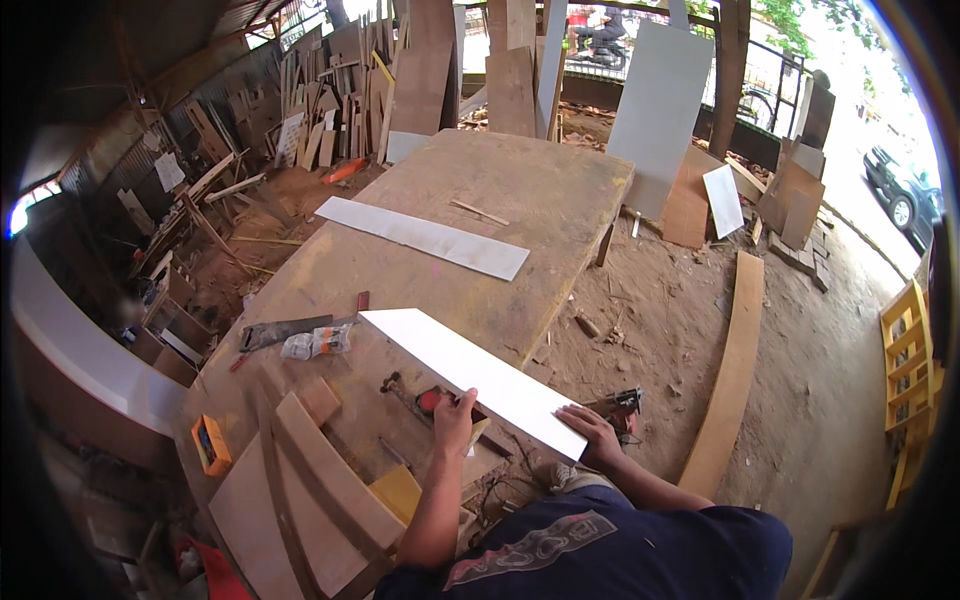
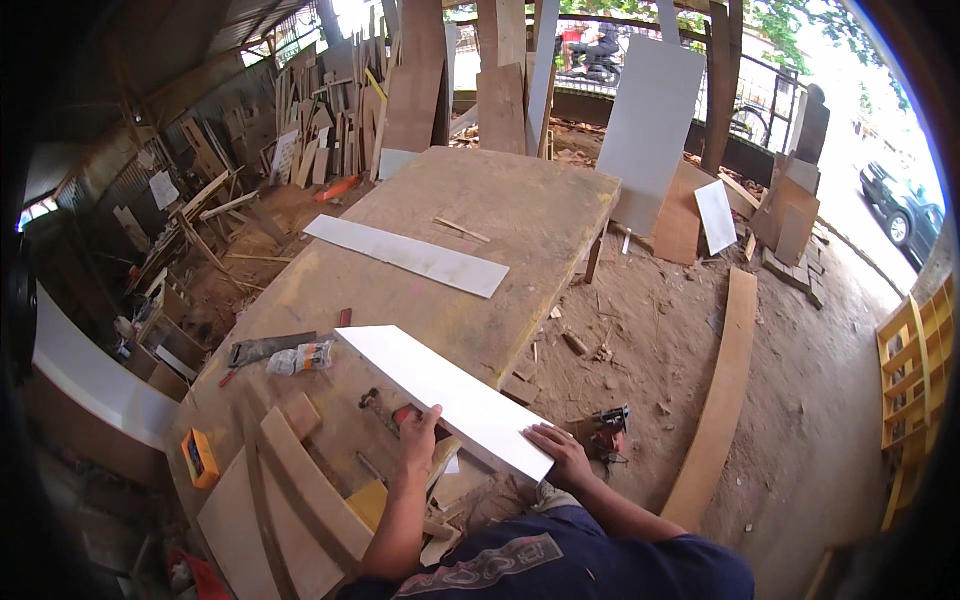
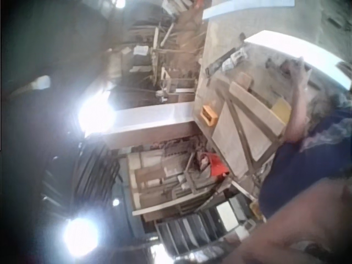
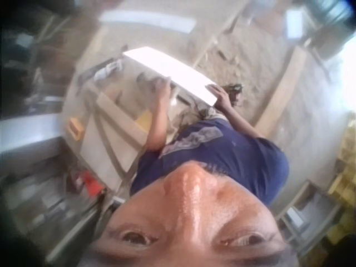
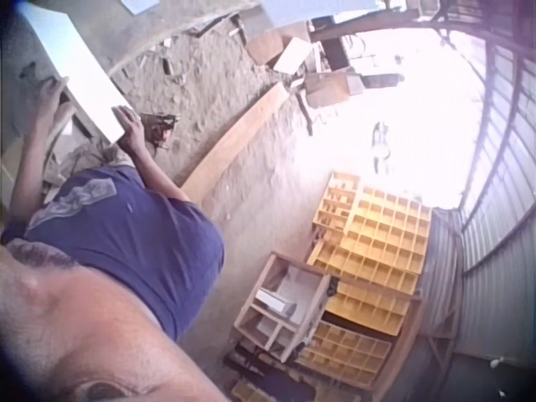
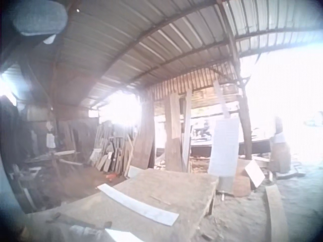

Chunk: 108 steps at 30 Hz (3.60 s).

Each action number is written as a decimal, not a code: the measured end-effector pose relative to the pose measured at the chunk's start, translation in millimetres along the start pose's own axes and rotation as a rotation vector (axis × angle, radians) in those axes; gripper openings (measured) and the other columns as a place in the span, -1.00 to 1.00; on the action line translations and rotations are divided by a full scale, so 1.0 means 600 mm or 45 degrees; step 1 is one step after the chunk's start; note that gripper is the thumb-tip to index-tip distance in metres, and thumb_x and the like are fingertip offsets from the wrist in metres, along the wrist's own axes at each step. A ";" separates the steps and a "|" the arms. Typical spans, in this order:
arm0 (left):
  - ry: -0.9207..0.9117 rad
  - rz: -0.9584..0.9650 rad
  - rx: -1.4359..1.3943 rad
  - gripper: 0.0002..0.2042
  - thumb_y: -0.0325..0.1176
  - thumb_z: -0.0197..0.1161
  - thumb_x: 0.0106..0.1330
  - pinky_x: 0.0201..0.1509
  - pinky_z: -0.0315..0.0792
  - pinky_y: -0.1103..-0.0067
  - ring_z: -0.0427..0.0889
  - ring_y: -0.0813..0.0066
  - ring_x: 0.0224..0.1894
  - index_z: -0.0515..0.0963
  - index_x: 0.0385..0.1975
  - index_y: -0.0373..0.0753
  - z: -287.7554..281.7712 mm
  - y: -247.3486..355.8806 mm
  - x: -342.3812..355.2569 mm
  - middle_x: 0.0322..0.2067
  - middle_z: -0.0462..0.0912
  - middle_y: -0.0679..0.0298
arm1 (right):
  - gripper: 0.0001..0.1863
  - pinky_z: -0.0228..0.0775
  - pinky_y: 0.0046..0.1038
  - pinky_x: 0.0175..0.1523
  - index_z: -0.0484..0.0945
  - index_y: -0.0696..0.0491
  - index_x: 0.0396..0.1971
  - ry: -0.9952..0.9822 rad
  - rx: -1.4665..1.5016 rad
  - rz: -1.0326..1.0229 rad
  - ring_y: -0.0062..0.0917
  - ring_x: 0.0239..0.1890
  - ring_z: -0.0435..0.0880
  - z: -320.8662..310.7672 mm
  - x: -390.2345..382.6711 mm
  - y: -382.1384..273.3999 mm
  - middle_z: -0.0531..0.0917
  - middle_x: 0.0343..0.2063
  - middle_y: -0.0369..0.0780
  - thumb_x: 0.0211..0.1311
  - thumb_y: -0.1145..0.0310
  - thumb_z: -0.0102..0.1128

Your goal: The person prepares wooden components for assembly by handling boards, aligning a support piece against a panel, and hammering a small block. The person then picks up and checks a large white panel, rotating it by hand on a workbench.

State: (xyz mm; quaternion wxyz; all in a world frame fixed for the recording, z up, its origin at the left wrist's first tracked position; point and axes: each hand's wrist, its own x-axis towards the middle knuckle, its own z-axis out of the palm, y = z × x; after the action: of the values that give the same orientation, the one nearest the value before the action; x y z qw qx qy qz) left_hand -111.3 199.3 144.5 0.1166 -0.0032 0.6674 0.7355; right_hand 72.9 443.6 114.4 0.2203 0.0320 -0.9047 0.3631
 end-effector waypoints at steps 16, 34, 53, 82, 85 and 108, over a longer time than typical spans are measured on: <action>-0.047 -0.287 -0.093 -0.56 -0.31 0.29 0.54 -0.03 0.60 0.52 0.73 0.48 -0.04 0.48 0.34 -0.35 0.064 -0.119 0.008 0.02 0.74 0.19 | -0.54 0.60 -0.39 0.02 0.71 0.23 0.01 0.103 0.875 0.832 -0.44 -0.10 0.80 -0.001 0.125 0.242 0.83 -0.14 -0.18 0.31 0.16 0.51; 1.065 -0.364 0.069 -0.87 -0.34 0.33 0.48 -0.19 0.51 0.61 0.69 0.62 -0.28 0.73 -0.22 -0.26 -0.131 -0.117 -0.357 -0.34 0.75 0.30 | -0.26 0.27 -0.44 -0.54 0.65 -0.06 -0.21 -0.201 1.143 1.553 -0.58 -0.67 0.43 0.173 0.281 0.422 0.52 -0.63 -0.37 0.20 -0.54 0.25; 1.133 -0.083 1.104 -0.71 -0.29 0.40 0.34 0.21 0.53 0.24 0.68 -0.06 0.10 0.70 -0.04 -0.33 -0.604 -0.169 -0.536 -0.01 0.75 -0.05 | -0.55 0.56 -0.52 -0.23 0.64 0.13 -0.14 -2.197 0.975 0.927 -0.59 -0.36 0.66 0.495 -0.121 -0.206 0.68 -0.37 -0.29 0.57 -0.04 0.19; -0.175 -0.957 1.212 0.16 0.70 -0.51 0.30 0.68 -0.30 0.00 -0.38 -0.54 0.61 0.13 0.58 -0.26 -0.695 -0.070 -0.414 0.52 -0.24 -0.57 | -0.63 0.70 -0.31 -0.30 0.60 0.24 0.03 -1.288 1.347 1.479 -0.35 -0.33 0.82 0.616 -0.189 -0.558 0.78 -0.22 -0.11 0.54 0.20 0.27; -0.089 -0.964 1.221 0.10 0.64 -0.35 0.36 0.67 -0.19 -0.02 -0.26 -0.42 0.64 0.20 0.55 -0.30 -0.708 -0.101 -0.410 0.52 -0.17 -0.56 | -0.68 0.64 -0.29 -0.49 0.56 0.20 0.00 -1.191 1.349 1.448 -0.33 -0.47 0.78 0.628 -0.203 -0.553 0.75 -0.30 -0.11 0.56 0.22 0.25; -0.072 -0.372 1.810 0.28 0.00 0.64 0.06 0.61 0.17 0.07 -0.10 -0.04 0.68 -0.20 0.67 -0.12 -0.762 -0.213 -0.364 0.66 -0.22 -0.04 | -0.59 0.69 -0.35 -0.25 0.58 0.22 0.11 -1.135 0.957 1.130 -0.49 -0.25 0.73 0.561 -0.158 -0.610 0.74 -0.20 -0.12 0.49 0.22 0.34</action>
State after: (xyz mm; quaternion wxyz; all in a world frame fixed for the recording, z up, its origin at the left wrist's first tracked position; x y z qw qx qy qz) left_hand 54.6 -276.2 4.1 0.2048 0.0031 0.9736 0.1005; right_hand 111.6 -60.7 94.4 -0.3623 -0.1193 -0.6506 0.6566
